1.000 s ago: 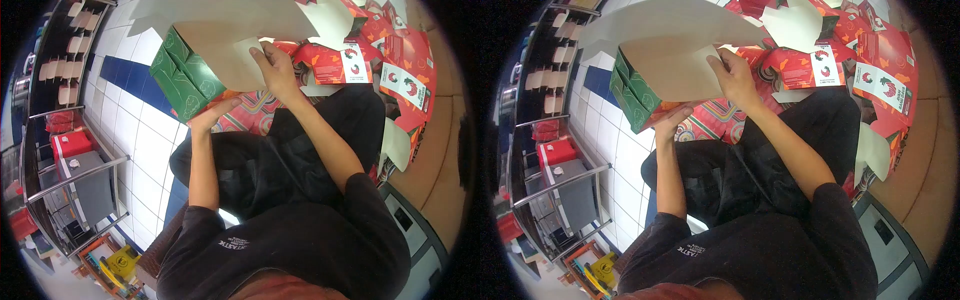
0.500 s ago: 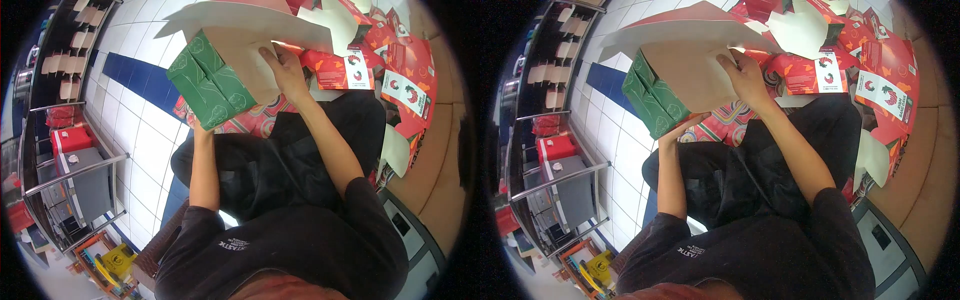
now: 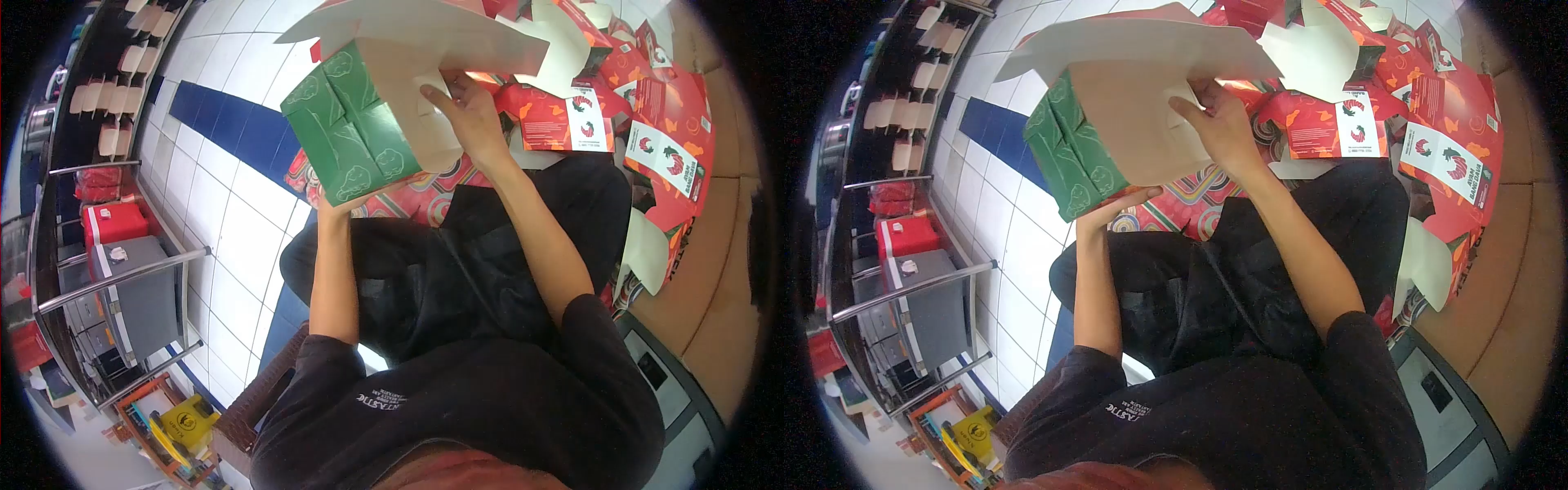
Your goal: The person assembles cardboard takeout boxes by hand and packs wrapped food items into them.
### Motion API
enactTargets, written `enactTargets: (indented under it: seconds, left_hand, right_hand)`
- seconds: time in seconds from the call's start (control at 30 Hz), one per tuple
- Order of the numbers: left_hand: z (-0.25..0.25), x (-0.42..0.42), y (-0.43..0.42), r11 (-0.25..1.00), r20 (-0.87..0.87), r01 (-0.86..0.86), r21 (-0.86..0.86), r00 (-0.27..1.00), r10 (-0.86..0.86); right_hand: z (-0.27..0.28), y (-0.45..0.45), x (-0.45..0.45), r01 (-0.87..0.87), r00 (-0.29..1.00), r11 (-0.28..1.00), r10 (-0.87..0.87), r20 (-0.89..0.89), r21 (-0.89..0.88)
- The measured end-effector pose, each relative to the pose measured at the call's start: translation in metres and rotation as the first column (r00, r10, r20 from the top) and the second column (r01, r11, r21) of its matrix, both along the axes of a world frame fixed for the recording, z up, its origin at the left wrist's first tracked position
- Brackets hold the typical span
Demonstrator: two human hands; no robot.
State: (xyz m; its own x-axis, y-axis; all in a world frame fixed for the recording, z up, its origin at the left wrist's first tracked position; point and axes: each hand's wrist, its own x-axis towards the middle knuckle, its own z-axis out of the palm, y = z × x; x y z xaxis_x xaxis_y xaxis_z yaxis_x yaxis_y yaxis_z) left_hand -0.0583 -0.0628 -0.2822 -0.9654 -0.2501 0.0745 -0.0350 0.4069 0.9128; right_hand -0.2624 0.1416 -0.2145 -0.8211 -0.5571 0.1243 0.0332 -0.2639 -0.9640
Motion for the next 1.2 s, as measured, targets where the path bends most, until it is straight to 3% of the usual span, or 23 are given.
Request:
enactTargets:
  seconds: [0.1, 0.17, 0.3, 0.37, 0.4, 0.43, 0.47, 0.53, 0.57, 0.63, 0.7, 0.77, 0.8, 0.87, 0.9, 0.97, 1.0, 1.03, 1.1, 1.2]
  left_hand:
    - [0.010, 0.000, 0.004, 0.951, 0.004, -0.091, 0.296, 0.996, 0.094]
    - [0.019, 0.001, 0.008, 0.866, 0.036, -0.151, 0.477, 0.988, 0.153]
    - [0.042, -0.005, 0.019, 0.755, 0.157, -0.234, 0.613, 0.972, 0.174]
    - [0.058, -0.011, 0.028, 0.838, 0.115, -0.176, 0.517, 0.984, 0.136]
    - [0.071, -0.013, 0.035, 0.912, 0.049, -0.110, 0.396, 0.994, 0.099]
    - [0.083, -0.015, 0.042, 0.963, -0.017, -0.058, 0.264, 0.998, 0.064]
    - [0.085, -0.014, 0.040, 0.928, -0.047, -0.053, 0.369, 0.996, 0.076]
    - [0.106, -0.015, 0.051, 0.942, -0.202, -0.045, 0.331, 0.972, 0.117]
    - [0.117, -0.016, 0.062, 0.872, -0.256, -0.030, 0.489, 0.950, 0.176]
    - [0.113, -0.013, 0.053, 0.847, -0.348, -0.079, 0.526, 0.889, 0.299]
    - [0.108, -0.012, 0.023, 0.861, -0.392, -0.242, 0.447, 0.812, 0.432]
    - [0.111, -0.010, 0.000, 0.830, -0.351, -0.379, 0.409, 0.774, 0.527]
    - [0.115, -0.012, 0.000, 0.820, -0.375, -0.419, 0.390, 0.741, 0.557]
    - [0.123, -0.015, 0.002, 0.806, -0.400, -0.460, 0.373, 0.704, 0.587]
    - [0.124, -0.015, 0.003, 0.816, -0.381, -0.464, 0.345, 0.726, 0.573]
    - [0.124, -0.015, 0.004, 0.826, -0.364, -0.469, 0.314, 0.744, 0.561]
    - [0.122, -0.014, 0.004, 0.838, -0.351, -0.500, 0.216, 0.762, 0.545]
    - [0.126, -0.016, 0.009, 0.843, -0.336, -0.524, 0.119, 0.778, 0.531]
    - [0.132, -0.016, 0.011, 0.862, -0.279, -0.475, 0.174, 0.816, 0.506]
    - [0.130, -0.017, 0.001, 0.841, -0.274, -0.535, 0.081, 0.799, 0.535]
  right_hand:
    - [0.001, 0.004, -0.004, 0.033, 0.994, 0.999, -0.029, 0.102, -0.037]
    - [-0.004, 0.008, -0.007, -0.082, 0.986, 0.995, 0.072, 0.147, 0.063]
    - [-0.005, 0.010, -0.006, -0.087, 0.983, 0.994, 0.075, 0.165, 0.064]
    - [-0.003, 0.007, -0.008, -0.040, 0.997, 0.987, 0.030, 0.071, 0.156]
    - [-0.009, 0.005, -0.009, -0.038, 0.997, 0.987, 0.027, 0.071, 0.158]
    - [-0.017, 0.002, -0.009, -0.008, 0.999, 0.982, 0.017, -0.047, 0.188]
    - [-0.025, 0.002, -0.011, 0.029, 0.986, 0.976, 0.007, -0.165, 0.214]
    - [-0.020, 0.005, -0.014, 0.029, 0.975, 0.964, 0.032, -0.221, 0.264]
    - [-0.016, 0.007, -0.016, 0.023, 0.959, 0.951, 0.067, -0.276, 0.310]
    - [0.003, 0.020, -0.033, 0.067, 0.963, 0.914, 0.047, -0.267, 0.399]
    - [0.001, 0.030, -0.050, 0.103, 0.965, 0.870, 0.031, -0.262, 0.483]
    - [-0.014, 0.035, -0.068, 0.500, 0.772, 0.830, -0.298, -0.561, 0.248]
    - [-0.022, 0.037, -0.077, 0.498, 0.772, 0.831, -0.295, -0.564, 0.248]
    - [-0.039, 0.039, -0.087, 0.512, 0.544, 0.831, -0.118, -0.831, 0.218]
    - [-0.045, 0.040, -0.080, 0.509, 0.543, 0.833, -0.115, -0.832, 0.217]
    - [-0.052, 0.043, -0.062, 0.410, 0.632, 0.715, 0.225, -0.741, 0.566]
    - [-0.046, 0.040, -0.055, 0.377, 0.659, 0.687, 0.272, -0.701, 0.621]
    - [-0.039, 0.041, -0.050, 0.375, 0.657, 0.688, 0.275, -0.702, 0.621]
    - [-0.025, 0.043, -0.045, 0.448, 0.571, 0.522, 0.458, -0.682, 0.726]
    - [-0.016, 0.051, -0.053, 0.356, 0.617, 0.567, 0.455, -0.643, 0.743]
